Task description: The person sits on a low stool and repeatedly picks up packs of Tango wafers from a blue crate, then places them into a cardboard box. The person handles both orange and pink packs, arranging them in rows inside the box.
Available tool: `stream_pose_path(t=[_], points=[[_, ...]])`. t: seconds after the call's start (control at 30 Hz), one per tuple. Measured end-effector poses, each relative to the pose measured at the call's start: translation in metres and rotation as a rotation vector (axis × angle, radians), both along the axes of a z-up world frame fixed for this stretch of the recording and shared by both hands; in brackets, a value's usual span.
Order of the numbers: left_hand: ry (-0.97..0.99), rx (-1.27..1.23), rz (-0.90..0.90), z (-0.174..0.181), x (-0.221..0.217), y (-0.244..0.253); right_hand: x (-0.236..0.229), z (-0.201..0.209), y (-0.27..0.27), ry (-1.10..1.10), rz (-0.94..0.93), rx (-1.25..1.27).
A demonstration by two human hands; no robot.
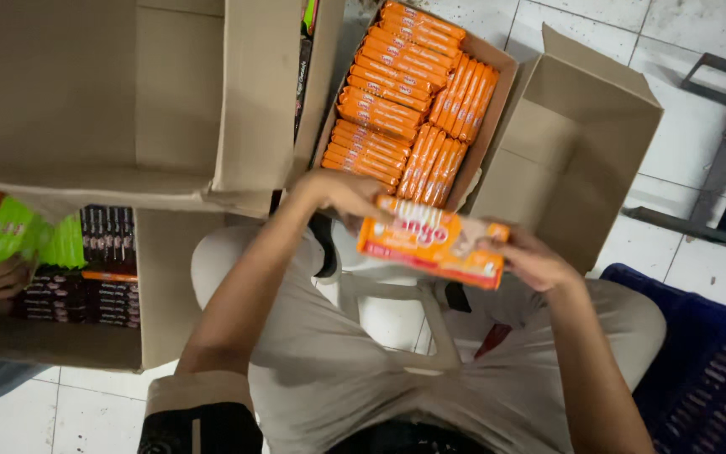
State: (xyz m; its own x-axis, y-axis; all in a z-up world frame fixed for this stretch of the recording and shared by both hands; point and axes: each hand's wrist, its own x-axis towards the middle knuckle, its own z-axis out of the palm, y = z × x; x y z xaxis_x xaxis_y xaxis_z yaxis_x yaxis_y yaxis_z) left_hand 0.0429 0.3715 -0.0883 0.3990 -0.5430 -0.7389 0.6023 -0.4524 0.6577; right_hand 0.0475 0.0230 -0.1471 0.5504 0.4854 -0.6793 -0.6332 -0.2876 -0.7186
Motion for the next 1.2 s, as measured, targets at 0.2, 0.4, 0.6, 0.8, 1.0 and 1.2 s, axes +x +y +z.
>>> stream_pose_path(t=[0.2,0.4,0.6,0.8,1.0,1.2], points=[[0.302,-0.046,-0.154,-0.166,0.01,-0.01,0.023,-0.023,0.034,0.17,0.546,-0.035],[-0.12,0.179,-0.255,-0.225,0.027,0.005,0.058,-0.077,0.065,-0.137,0.707,-0.074],[-0.566,0.641,-0.058,-0.252,0.034,0.01,0.072,-0.17,0.105,-0.69,0.819,-0.606],[-0.992,1.116,0.147,-0.291,0.032,0.018,0.063,-0.207,0.15,-1.047,0.601,-0.73],[-1.131,1.351,0.295,-0.288,0.026,0.027,0.063,-0.228,0.181,-1.318,0.605,-0.867],[-1.275,1.527,0.292,-0.291,0.033,0.026,0.062,-0.256,0.184,-1.233,0.607,-0.883]])
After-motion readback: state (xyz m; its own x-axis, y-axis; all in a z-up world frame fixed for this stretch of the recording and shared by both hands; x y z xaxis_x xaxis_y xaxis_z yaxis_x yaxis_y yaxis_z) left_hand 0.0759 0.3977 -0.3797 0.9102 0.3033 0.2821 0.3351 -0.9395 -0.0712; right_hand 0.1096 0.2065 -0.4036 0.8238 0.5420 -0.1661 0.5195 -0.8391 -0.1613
